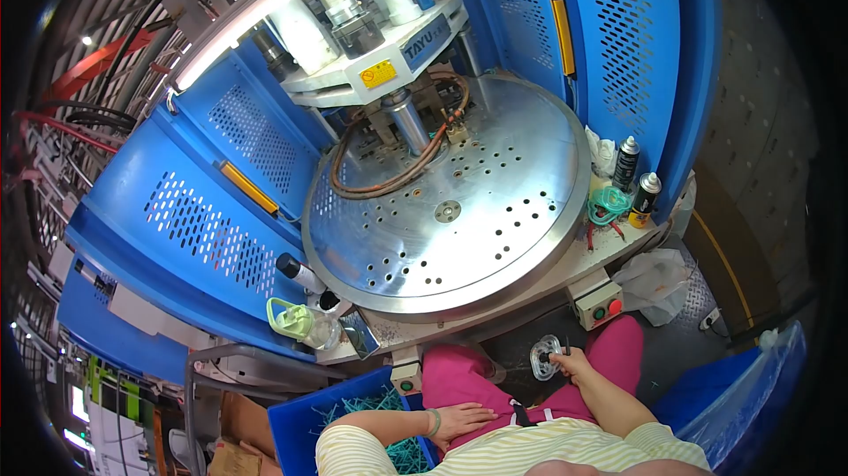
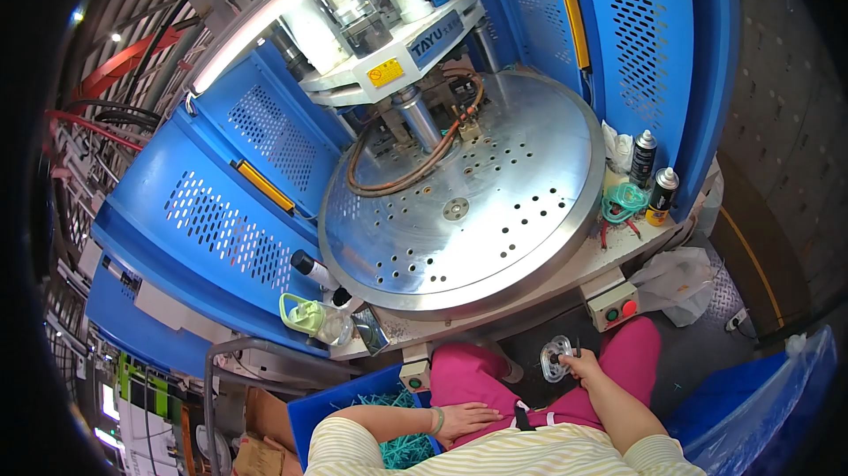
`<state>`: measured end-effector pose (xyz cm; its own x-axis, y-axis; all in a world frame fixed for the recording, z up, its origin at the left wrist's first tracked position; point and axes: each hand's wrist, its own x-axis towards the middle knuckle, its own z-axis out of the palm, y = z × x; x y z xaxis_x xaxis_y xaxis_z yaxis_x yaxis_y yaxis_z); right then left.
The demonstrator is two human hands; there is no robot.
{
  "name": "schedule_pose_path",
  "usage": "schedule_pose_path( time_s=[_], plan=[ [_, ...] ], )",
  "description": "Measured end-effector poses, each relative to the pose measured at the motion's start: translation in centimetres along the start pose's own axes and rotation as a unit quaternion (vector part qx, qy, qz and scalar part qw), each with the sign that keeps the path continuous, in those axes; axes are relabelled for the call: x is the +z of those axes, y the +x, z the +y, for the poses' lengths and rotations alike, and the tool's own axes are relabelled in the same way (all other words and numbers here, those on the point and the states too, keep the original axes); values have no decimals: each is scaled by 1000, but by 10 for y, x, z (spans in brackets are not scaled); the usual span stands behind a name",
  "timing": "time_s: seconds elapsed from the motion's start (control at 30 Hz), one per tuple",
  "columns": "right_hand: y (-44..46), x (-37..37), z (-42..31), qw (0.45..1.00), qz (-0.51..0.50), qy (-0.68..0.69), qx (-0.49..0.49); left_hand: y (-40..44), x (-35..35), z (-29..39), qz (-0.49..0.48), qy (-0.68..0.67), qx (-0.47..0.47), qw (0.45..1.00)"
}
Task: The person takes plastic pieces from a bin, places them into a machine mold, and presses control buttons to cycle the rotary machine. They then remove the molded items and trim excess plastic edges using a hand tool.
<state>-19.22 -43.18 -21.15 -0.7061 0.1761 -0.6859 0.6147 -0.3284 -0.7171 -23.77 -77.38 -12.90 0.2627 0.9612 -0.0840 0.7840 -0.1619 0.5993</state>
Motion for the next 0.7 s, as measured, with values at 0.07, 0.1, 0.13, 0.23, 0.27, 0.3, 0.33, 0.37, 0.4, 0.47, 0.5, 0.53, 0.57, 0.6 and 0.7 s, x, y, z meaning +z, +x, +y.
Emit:
schedule_pose_path(
  time_s=[0.07,0.1,0.13,0.23,0.27,0.3,0.33,0.37,0.4,0.47,0.5,0.53,0.57,0.6,0.7],
  plan=[
    [-1,0,-1,1000,4,3,-2,0,0,0,1,0,1,1000],
    [0,0,0,1000,4,3,-2,0,0,0,1,0,1,1000],
    [0,0,0,1000,1,7,-5,0,0,0,2,0,1,1000],
    [1,0,1,1000,1,9,-5,-1,1,-1,-1,6,4,1000],
    [0,0,0,1000,4,8,-3,-1,1,-1,4,6,7,1000],
    [1,0,1,1000,5,7,-4,-1,2,-1,9,7,11,1000],
    [2,1,2,1000,9,8,-1,-2,3,-1,10,7,11,1000],
    [3,1,2,1000,13,9,2,-2,4,-2,14,9,11,1000],
    [4,0,3,1000,13,8,1,-2,5,-1,19,11,10,1000],
    [0,2,0,1000,18,-2,-1,-2,4,-1,17,10,10,1000],
    [0,1,0,1000,18,-3,-1,-2,4,-1,13,10,10,1000],
    [0,1,1,1000,12,0,-5,-2,3,-1,14,10,10,1000],
    [1,0,1,1000,7,3,-9,-2,3,-1,12,6,9,1000],
    [2,0,2,1000,7,3,-9,-2,2,-1,9,3,8,1000],
    [3,-1,3,1000,2,0,-11,-1,0,1,13,8,9,1000]
  ],
)
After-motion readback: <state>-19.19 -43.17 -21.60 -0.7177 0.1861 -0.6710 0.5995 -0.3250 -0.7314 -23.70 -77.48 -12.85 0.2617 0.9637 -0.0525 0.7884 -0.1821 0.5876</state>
